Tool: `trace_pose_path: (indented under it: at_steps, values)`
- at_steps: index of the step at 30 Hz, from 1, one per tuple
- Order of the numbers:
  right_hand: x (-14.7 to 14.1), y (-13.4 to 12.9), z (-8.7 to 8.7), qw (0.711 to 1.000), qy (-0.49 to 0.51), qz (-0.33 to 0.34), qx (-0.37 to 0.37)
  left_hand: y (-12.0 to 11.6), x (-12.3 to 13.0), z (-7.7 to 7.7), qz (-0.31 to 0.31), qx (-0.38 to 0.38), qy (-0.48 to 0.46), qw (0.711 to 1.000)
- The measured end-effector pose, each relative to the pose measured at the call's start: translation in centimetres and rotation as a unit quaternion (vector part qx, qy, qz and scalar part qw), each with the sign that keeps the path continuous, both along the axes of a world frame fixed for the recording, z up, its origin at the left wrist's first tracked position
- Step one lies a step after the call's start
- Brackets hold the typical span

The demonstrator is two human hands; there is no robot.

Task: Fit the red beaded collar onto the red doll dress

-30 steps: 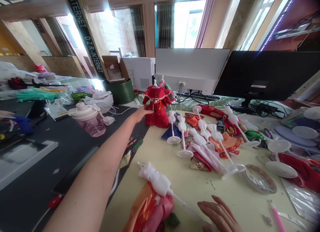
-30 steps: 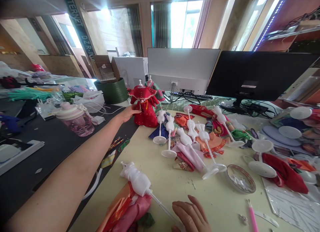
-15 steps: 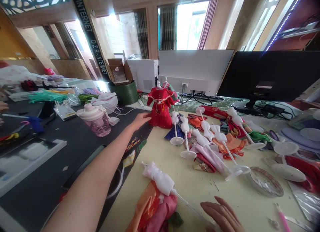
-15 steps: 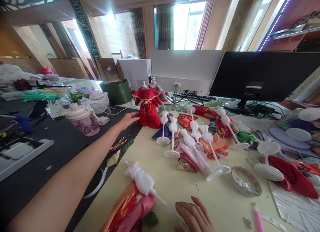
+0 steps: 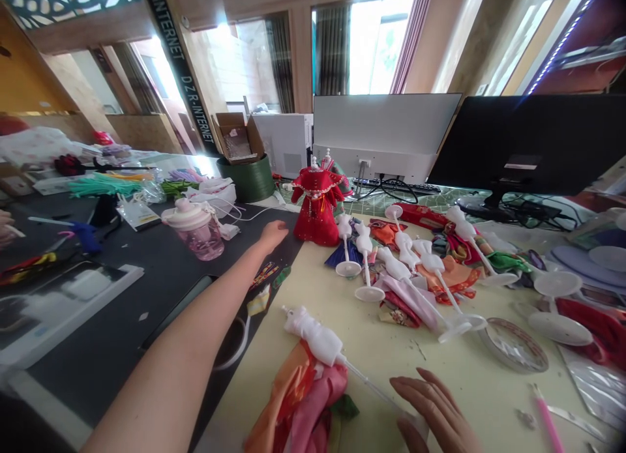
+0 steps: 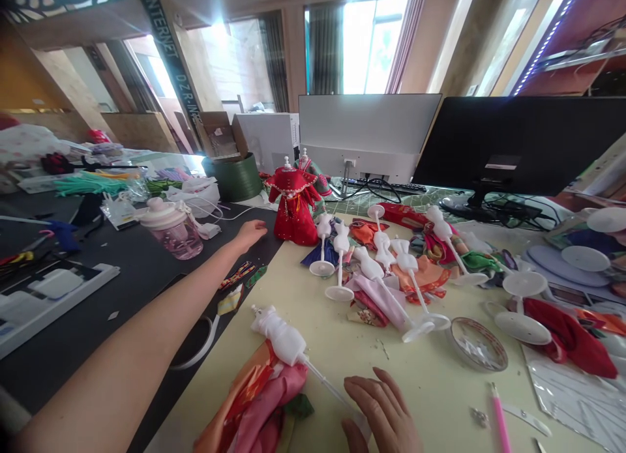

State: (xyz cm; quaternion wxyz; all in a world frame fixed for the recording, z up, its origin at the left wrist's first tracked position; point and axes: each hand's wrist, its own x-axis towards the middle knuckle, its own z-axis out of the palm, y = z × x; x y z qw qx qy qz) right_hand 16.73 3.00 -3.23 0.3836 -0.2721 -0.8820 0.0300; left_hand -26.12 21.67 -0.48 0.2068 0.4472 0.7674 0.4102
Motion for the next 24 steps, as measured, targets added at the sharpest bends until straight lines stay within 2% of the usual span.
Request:
trace_pose_path:
  at_steps: [5,10,14,17,20,24]
  values:
    - [-0.2,-0.4,0.5,1.000,0.003,-0.016,0.007,-4.3,1.8,2.0,-0.058,-0.015,0.036,0.998]
    - [-0.3,-0.3,0.4,0.999,0.001,-0.014,0.030,-10.6,4.6,4.7,-0.152,-0.002,0.072,0.986]
    - [-0.5,-0.2,0.2,0.999,-0.012,-0.018,0.030,-15.0,7.1,6.1,-0.188,0.005,0.098,0.977]
    - [-0.8,-0.3,0.9,0.998,-0.051,-0.023,0.036,-16.7,9.1,5.7,-0.203,0.007,0.113,0.973]
    - [-1.4,-0.5,2.5,0.988,-0.151,-0.036,-0.001,-17.2,11.3,4.4,-0.208,0.015,0.111,0.972]
    - [-2.3,-0.7,4.8,0.935,-0.328,-0.090,-0.106,-17.4,13.8,2.5,-0.202,0.053,0.088,0.974]
